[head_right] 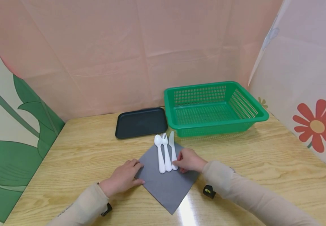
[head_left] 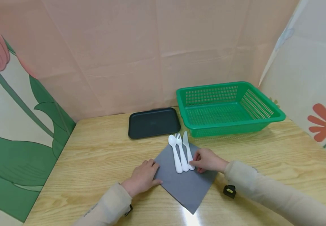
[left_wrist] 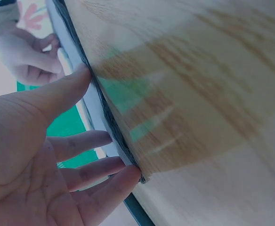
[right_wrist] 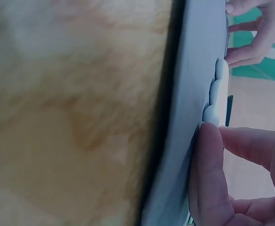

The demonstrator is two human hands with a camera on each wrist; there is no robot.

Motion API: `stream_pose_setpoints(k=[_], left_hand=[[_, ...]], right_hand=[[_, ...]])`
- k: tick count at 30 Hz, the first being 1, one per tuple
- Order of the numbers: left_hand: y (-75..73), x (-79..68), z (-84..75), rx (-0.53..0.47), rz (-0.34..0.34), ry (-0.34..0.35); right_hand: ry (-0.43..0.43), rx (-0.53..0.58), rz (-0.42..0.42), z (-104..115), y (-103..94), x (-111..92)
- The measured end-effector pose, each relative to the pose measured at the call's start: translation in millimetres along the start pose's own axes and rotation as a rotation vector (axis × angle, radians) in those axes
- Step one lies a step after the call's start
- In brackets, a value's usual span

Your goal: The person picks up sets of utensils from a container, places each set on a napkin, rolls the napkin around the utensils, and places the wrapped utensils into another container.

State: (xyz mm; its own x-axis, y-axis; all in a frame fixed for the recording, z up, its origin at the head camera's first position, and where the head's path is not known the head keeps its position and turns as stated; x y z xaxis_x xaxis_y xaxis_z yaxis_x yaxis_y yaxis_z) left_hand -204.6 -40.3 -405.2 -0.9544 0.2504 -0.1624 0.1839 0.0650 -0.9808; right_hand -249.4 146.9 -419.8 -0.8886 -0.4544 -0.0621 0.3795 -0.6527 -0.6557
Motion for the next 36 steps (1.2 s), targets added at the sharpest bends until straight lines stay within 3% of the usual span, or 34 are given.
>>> stream_pose_setpoints(k=[36], left_hand=[[-2.4,0.0,-1.7,-0.004,-0.007,0.007]], right_hand=[[0.100,0.075,0.039,-9,0.9,8]])
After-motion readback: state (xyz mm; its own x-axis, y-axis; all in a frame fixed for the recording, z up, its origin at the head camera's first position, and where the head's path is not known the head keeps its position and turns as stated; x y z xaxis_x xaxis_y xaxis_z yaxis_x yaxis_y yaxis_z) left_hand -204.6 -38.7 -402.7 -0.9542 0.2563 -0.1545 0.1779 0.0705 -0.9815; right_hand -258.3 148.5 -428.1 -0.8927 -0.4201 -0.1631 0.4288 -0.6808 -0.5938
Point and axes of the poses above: each hand's wrist, its own x-axis towards the middle knuckle, its own y-axis out of the palm, z = x × y, the point moved 9 cm from there along x, towards the middle knuckle, and after that the axes turned 15 degrees about -y, right-handed, at the moved point
